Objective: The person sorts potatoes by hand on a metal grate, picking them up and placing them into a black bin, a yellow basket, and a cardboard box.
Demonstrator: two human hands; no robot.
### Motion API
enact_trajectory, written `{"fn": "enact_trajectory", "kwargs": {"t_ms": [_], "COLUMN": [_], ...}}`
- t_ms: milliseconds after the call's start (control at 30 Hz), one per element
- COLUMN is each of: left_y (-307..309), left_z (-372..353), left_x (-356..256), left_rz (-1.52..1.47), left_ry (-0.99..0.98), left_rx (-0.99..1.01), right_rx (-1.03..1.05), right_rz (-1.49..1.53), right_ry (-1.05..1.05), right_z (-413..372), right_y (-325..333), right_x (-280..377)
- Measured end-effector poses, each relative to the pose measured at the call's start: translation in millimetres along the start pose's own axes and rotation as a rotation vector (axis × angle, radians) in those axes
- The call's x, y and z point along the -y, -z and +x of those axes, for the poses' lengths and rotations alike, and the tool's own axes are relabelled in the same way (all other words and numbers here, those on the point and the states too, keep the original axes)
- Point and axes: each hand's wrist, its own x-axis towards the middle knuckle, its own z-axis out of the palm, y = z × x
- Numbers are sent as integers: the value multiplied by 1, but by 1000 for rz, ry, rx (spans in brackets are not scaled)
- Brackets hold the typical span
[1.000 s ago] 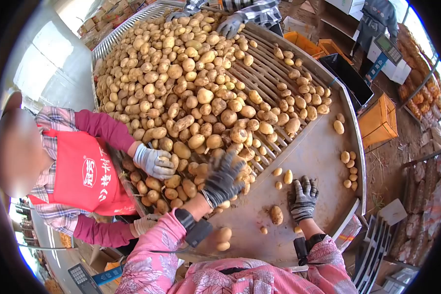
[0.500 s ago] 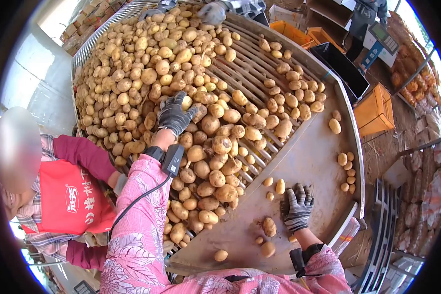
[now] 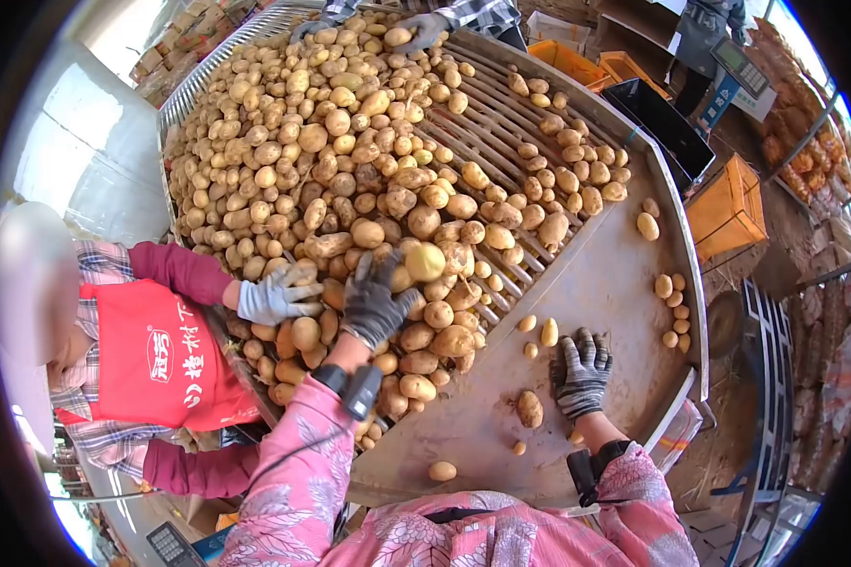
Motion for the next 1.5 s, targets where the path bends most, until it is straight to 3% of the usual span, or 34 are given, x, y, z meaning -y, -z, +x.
{"fn": "enact_trajectory", "kwargs": {"t_ms": [33, 100, 167, 200, 233, 300, 333, 400, 500, 533, 600, 667, 700, 767, 800, 833, 900, 967, 1033, 1100, 1133, 1200, 1233, 1300, 1367, 1433, 1500], "left_y": [4, 5, 21, 31, 26, 31, 19, -2, 7, -1, 29, 26, 19, -8, -21, -22, -13, -9, -17, -26, -26, -18, -15, -6, -13, -15, 5], "left_z": [-15, -33, -45, -49, -59, -79, -93, -112, -94, -82, -27, 10, 14, 18, 11, 0, -24, -56, -87, -117, -119, -127, -127, -118, -99, -63, -40], "left_x": [-11, -16, -35, -46, -51, -72, -73, -73, -58, -43, -54, -53, -56, -57, -54, -64, -84, -107, -126, -134, -136, -138, -134, -116, -86, -46, -37], "left_rz": [199, 109, 323, 289, 381, 380, 382, 50, 11, 93, -337, -23, -28, -117, -214, -98, 205, 285, 505, 5, 2, -163, -165, -248, 248, -197, 195], "left_ry": [-27, 0, -19, -21, -171, -193, -194, -237, -342, -543, -229, -75, -76, 229, 119, 50, -99, -242, -524, -669, -666, -797, -798, -681, -702, -314, 108], "left_rx": [-30, 12, 294, 368, 349, 455, 455, 180, 299, 20, -55, -289, -292, -115, -147, -172, 138, 380, 210, 306, 304, 660, 669, 475, -48, 44, 91], "right_rx": [-4, -11, -16, -29, -40, -53, -49, -45, -26, -29, -30, -31, -33, -16, -10, -9, -28, -21, -37, -16, -9, 9, 1, -3, -11, -14, -15], "right_rz": [2, -12, 7, 9, 10, 14, 7, 1, -3, -6, -16, -3, -8, -4, -17, -16, -3, -10, -13, -25, -34, -38, -30, -22, -35, -37, -26], "right_ry": [-3, 2, 10, 8, 5, 10, 7, 14, -4, 1, 4, 6, 6, -6, 4, 3, 3, 2, 3, 5, -2, -11, -12, -21, -19, -21, -21], "right_z": [0, -1, -2, -2, -2, -4, -4, -2, -2, -2, -3, -2, -2, -1, -1, -1, -3, -3, -3, -2, -3, -6, -5, -6, -6, -6, -5], "right_y": [0, -2, -2, -4, -5, -6, -6, -5, -4, -6, -6, -3, -2, -1, -3, -5, -9, -9, -9, -8, -11, -13, -13, -14, -18, -19, -17], "right_x": [0, -1, -1, -2, -2, -3, -3, -2, -1, -2, -3, -1, 0, 1, -1, -3, -5, -2, -3, -4, -5, -6, -6, -8, -10, -10, -9]}}
